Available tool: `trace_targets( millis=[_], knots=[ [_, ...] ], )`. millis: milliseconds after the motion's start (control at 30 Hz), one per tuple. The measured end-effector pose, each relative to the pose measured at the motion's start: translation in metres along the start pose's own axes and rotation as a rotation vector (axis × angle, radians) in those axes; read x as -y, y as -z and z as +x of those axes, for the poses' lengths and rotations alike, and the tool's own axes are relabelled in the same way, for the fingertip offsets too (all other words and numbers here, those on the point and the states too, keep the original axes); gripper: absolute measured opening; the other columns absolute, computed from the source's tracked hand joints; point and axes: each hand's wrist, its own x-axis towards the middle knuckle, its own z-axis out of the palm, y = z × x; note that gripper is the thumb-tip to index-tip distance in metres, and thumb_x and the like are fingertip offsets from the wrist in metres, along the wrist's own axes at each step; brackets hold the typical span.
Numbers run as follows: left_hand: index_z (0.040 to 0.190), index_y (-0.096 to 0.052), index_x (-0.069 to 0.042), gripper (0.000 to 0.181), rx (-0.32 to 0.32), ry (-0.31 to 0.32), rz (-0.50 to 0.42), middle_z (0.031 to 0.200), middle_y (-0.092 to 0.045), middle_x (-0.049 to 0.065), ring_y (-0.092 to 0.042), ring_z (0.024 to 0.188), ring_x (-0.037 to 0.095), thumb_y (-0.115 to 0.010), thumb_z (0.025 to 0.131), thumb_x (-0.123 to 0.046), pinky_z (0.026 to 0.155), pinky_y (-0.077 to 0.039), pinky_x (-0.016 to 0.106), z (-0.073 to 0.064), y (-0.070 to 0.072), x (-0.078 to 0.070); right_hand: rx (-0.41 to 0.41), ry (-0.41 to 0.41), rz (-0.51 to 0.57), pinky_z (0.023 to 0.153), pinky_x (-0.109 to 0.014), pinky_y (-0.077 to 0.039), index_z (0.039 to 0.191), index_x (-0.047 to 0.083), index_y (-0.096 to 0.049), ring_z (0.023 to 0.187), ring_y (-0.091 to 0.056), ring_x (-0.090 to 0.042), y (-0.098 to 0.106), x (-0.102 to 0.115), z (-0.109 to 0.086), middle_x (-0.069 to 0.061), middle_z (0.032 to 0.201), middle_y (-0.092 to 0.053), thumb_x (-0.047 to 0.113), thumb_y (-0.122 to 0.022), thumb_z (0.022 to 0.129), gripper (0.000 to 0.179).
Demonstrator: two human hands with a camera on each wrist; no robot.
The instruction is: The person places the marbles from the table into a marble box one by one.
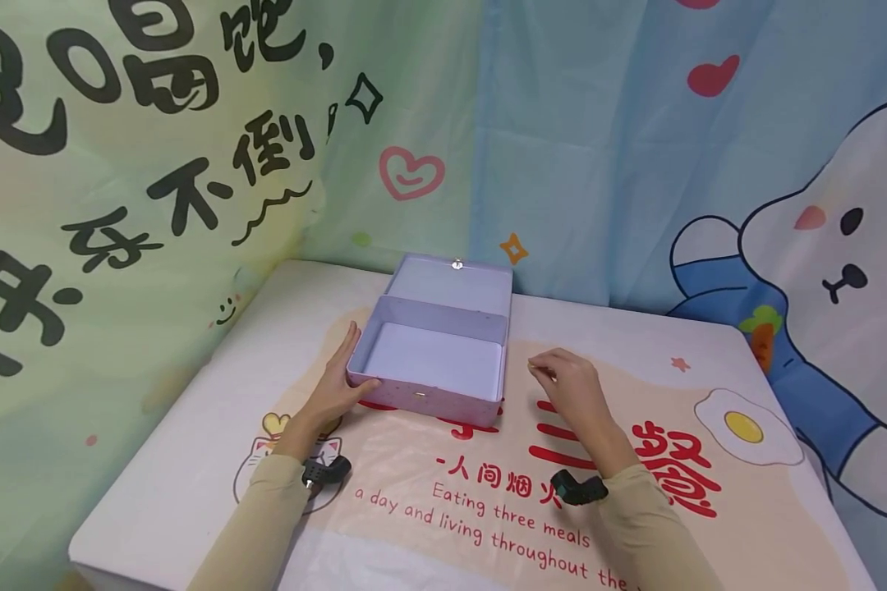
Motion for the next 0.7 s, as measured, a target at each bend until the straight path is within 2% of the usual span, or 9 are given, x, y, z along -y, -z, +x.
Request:
trace_targets(
  millis=[133,300,500,700],
  knots=[
    [0.154,-0.005,-0.025,0.109,0.011,0.018,0.000,0.161,0.004,-0.008,-0.008,0.147,0.037,-0.065,0.073,-0.068,0.117,-0.007,0.058,0.000,0.000,0.000,0.020,0.000,0.013,0.074,-0.041,-0.057,0.100,0.004,-0.074,0.085,-0.070,-0.028,0.000,0.003,0.006,-0.012,0.096,-0.072,0.009,-0.074,0.081,0.020],
    [0.154,-0.005,-0.025,0.109,0.010,0.018,-0.006,0.161,0.004,-0.009,-0.008,0.147,0.036,-0.066,0.073,-0.065,0.117,-0.007,0.056,0.000,0.000,0.000,0.025,0.033,0.028,0.074,-0.041,-0.057,0.100,0.004,-0.074,0.084,-0.070,-0.026,0.000,0.007,0.015,-0.011,0.094,-0.072,0.011,-0.074,0.081,0.021],
    [0.154,-0.008,-0.017,0.112,0.010,0.014,-0.002,0.161,0.004,-0.008,-0.007,0.148,0.035,-0.064,0.072,-0.069,0.118,-0.006,0.056,0.000,0.001,0.001,0.049,0.050,0.055,0.074,-0.041,-0.057,0.101,0.003,-0.074,0.085,-0.069,-0.026,0.000,0.011,0.026,-0.011,0.095,-0.072,0.012,-0.074,0.082,0.022],
    [0.154,-0.009,-0.012,0.116,-0.002,-0.027,0.001,0.161,0.002,-0.004,-0.009,0.147,0.036,-0.057,0.071,-0.077,0.118,-0.006,0.053,0.000,0.002,0.000,0.099,0.080,0.063,0.075,-0.041,-0.057,0.101,0.003,-0.074,0.085,-0.069,-0.025,0.001,0.016,0.038,-0.010,0.094,-0.072,0.010,-0.073,0.082,0.021]
  ],
)
